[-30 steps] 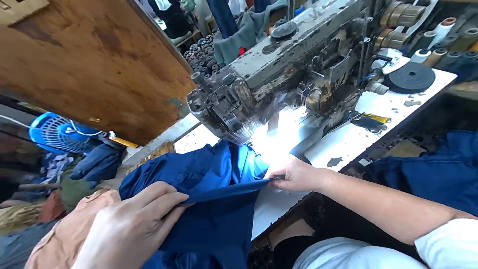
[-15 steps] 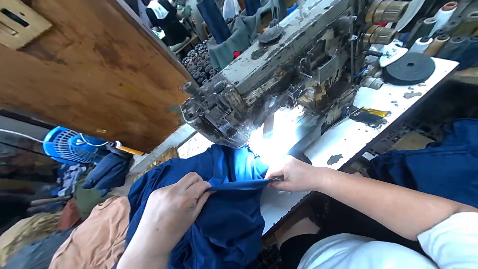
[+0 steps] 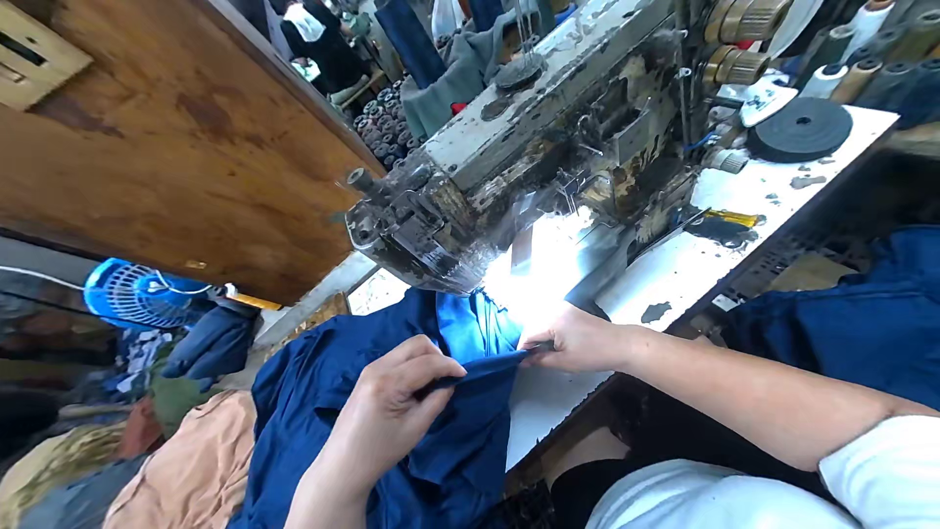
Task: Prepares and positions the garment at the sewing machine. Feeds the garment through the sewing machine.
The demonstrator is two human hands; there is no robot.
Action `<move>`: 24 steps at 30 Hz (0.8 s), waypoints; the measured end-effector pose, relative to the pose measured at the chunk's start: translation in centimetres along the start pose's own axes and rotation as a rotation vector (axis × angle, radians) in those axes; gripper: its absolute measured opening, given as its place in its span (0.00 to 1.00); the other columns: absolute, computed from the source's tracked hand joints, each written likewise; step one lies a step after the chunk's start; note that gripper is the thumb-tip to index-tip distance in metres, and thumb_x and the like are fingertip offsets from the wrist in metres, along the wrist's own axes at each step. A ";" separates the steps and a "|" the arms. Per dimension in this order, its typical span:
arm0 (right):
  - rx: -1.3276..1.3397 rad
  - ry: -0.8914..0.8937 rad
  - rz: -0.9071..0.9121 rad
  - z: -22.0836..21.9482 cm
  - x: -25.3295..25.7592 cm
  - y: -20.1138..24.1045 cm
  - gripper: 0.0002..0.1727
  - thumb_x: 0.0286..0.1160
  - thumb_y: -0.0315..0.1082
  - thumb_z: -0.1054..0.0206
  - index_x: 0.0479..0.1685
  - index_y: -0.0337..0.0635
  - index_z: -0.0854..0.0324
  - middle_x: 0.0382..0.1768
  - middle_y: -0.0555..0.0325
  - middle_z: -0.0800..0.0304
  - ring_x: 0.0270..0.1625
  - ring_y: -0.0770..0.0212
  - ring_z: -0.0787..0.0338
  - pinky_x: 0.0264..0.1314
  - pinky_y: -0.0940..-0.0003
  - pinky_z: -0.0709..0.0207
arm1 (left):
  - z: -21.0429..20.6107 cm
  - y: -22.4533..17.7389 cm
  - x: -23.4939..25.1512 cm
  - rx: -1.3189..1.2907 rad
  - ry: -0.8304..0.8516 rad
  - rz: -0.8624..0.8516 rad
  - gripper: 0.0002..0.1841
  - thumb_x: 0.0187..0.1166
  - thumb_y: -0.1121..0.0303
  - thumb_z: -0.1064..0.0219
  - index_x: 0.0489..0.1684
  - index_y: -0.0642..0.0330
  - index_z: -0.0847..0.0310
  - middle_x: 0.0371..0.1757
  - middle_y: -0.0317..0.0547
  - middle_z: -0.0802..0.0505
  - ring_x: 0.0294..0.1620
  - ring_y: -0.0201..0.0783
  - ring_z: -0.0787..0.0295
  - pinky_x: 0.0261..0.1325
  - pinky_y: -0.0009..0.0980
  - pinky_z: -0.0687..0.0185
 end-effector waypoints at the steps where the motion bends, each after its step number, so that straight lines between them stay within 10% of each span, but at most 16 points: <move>1: -0.005 -0.002 0.001 0.0 0.0 -0.1 0.12 0.78 0.37 0.31 0.36 0.38 0.08 0.30 0.55 0.09 0.36 0.67 0.15 0.44 0.69 0.25 | -0.2 -0.7 0.3 0.159 0.028 -0.034 0.08 0.80 0.65 0.34 0.40 0.52 0.07 0.37 0.37 0.11 0.39 0.24 0.15 0.41 0.18 0.20; 7: -0.006 -0.017 -0.013 -0.1 -0.1 0.0 0.13 0.79 0.39 0.32 0.36 0.39 0.08 0.31 0.56 0.09 0.37 0.69 0.14 0.45 0.71 0.25 | -0.1 1.5 0.7 0.557 0.072 -0.025 0.12 0.78 0.64 0.39 0.35 0.56 0.08 0.37 0.46 0.07 0.34 0.46 0.07 0.28 0.45 0.15; 20: -0.002 -0.039 0.010 0.1 -0.2 0.0 0.12 0.79 0.38 0.31 0.35 0.38 0.08 0.29 0.57 0.10 0.34 0.71 0.17 0.41 0.75 0.27 | -0.9 1.4 0.8 0.444 0.050 -0.043 0.14 0.80 0.60 0.38 0.33 0.53 0.07 0.34 0.40 0.07 0.43 0.40 0.08 0.53 0.40 0.16; 24: -0.002 -0.042 0.015 0.2 -0.2 0.0 0.10 0.77 0.35 0.31 0.36 0.38 0.08 0.30 0.55 0.09 0.36 0.69 0.14 0.44 0.72 0.24 | -1.7 -0.3 1.3 0.270 0.058 -0.021 0.12 0.82 0.60 0.36 0.37 0.53 0.07 0.31 0.38 0.12 0.33 0.29 0.15 0.36 0.24 0.20</move>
Point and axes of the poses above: each hand's wrist, its own x-axis towards the middle knuckle, its own z-axis out of the back of the hand, y = z × x, the point moved 10 cm from there along x, towards the middle knuckle
